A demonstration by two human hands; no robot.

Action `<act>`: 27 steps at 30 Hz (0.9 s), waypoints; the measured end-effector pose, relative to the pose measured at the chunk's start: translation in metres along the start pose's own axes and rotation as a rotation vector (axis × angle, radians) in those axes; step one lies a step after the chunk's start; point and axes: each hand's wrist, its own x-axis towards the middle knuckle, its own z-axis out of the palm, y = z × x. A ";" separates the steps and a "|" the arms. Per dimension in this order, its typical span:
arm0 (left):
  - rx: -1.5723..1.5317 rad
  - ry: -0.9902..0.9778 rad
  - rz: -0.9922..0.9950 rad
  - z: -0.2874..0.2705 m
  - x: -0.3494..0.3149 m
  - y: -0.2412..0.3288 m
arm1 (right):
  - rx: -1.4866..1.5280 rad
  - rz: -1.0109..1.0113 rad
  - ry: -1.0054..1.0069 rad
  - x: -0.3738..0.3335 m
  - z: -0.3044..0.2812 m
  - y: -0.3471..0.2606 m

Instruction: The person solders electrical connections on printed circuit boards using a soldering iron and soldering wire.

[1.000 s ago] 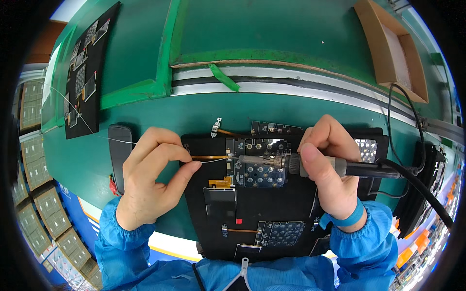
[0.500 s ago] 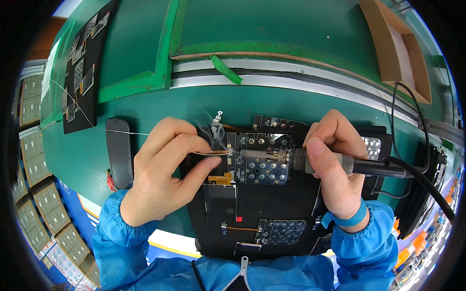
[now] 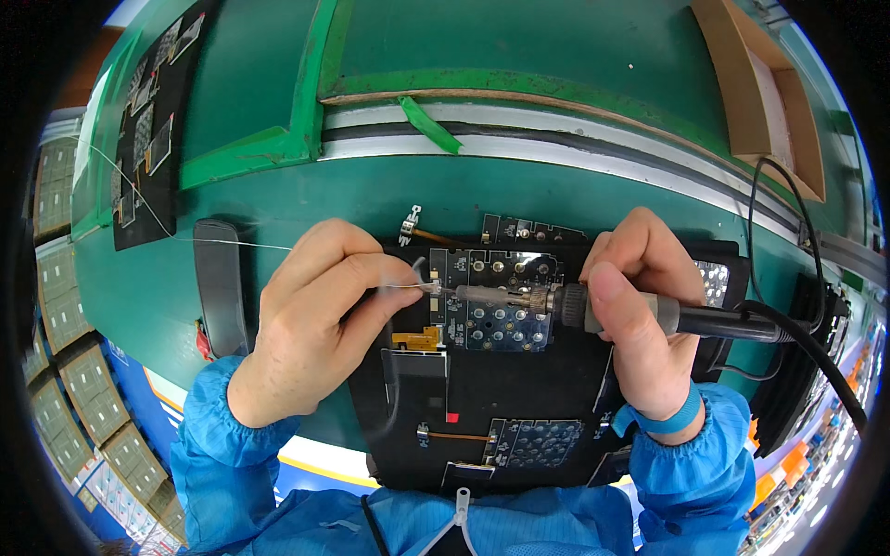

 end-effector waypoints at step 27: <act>-0.037 0.053 0.017 0.002 -0.003 -0.004 | 0.011 0.007 0.025 0.000 0.003 -0.002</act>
